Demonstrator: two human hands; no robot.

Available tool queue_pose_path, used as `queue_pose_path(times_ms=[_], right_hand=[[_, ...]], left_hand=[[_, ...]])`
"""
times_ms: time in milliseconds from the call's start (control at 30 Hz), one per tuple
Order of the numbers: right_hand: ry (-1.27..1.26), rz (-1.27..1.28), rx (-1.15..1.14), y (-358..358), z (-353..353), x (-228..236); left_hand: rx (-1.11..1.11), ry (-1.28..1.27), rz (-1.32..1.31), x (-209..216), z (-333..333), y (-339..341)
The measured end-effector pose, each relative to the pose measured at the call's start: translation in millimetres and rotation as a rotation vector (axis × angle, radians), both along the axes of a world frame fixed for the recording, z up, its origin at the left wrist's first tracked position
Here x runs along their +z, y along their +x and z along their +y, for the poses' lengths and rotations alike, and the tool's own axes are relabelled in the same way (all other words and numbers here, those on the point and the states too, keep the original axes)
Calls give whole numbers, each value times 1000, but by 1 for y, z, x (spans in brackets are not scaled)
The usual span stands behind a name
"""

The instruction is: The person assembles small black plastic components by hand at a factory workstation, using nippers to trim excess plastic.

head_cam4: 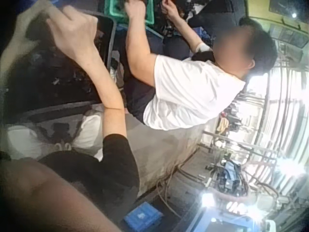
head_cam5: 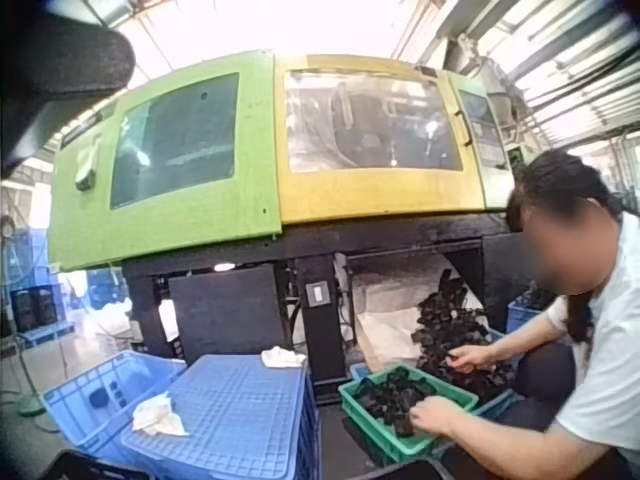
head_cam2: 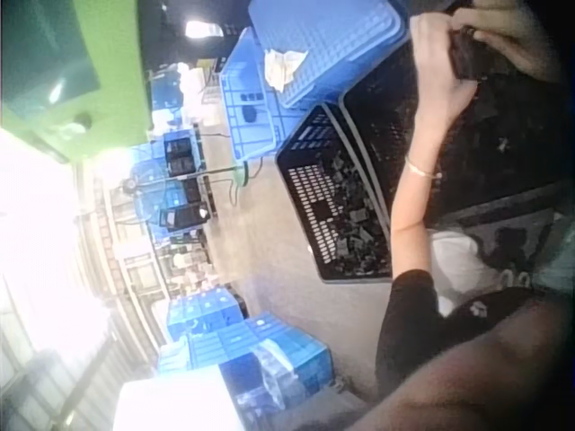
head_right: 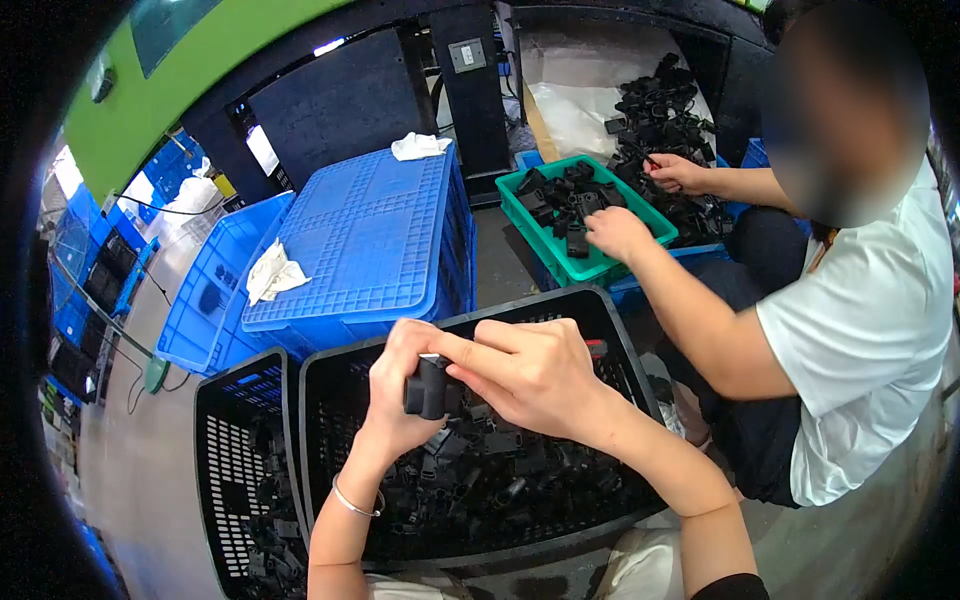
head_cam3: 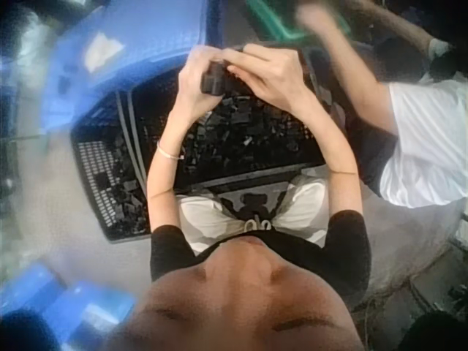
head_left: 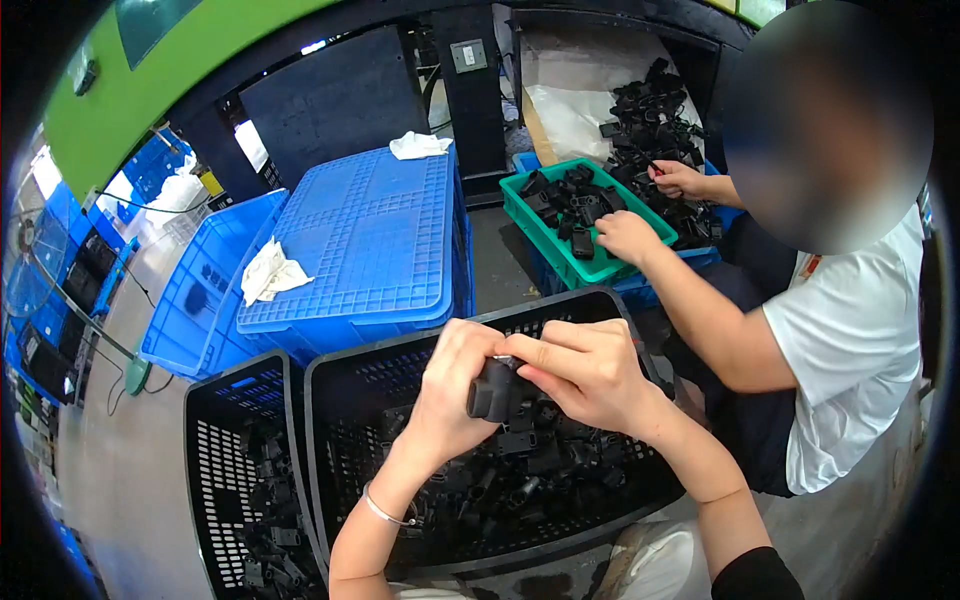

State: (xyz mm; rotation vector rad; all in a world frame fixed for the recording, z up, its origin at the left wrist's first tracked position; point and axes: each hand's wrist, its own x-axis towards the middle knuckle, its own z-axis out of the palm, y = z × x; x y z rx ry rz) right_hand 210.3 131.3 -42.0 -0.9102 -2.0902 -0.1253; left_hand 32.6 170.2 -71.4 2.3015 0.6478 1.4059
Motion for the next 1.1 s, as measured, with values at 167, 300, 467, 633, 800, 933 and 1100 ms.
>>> queue_pose_path(times_ms=[167,300,467,633,800,933,1100], right_hand=[[-98,13,102,1,3,3],[-176,14,131,-1,-1,2],[-111,-65,48,-3,-1,3],[-54,-109,-14,-2,-2,5],[-23,362,132,6,30,-13],[-535,441,60,7,30,-4],[-812,255,8,22,39,-37]], left_hand=[[11,-94,-43,-1,-5,2],[-18,-164,-40,-1,-3,-2],[-9,-157,-30,0,-2,-4],[35,-60,41,-8,-3,-4],[-45,-536,291,-3,-8,4],[-52,-392,1028,-85,-40,-10],[260,-692,551,-28,-61,-141]])
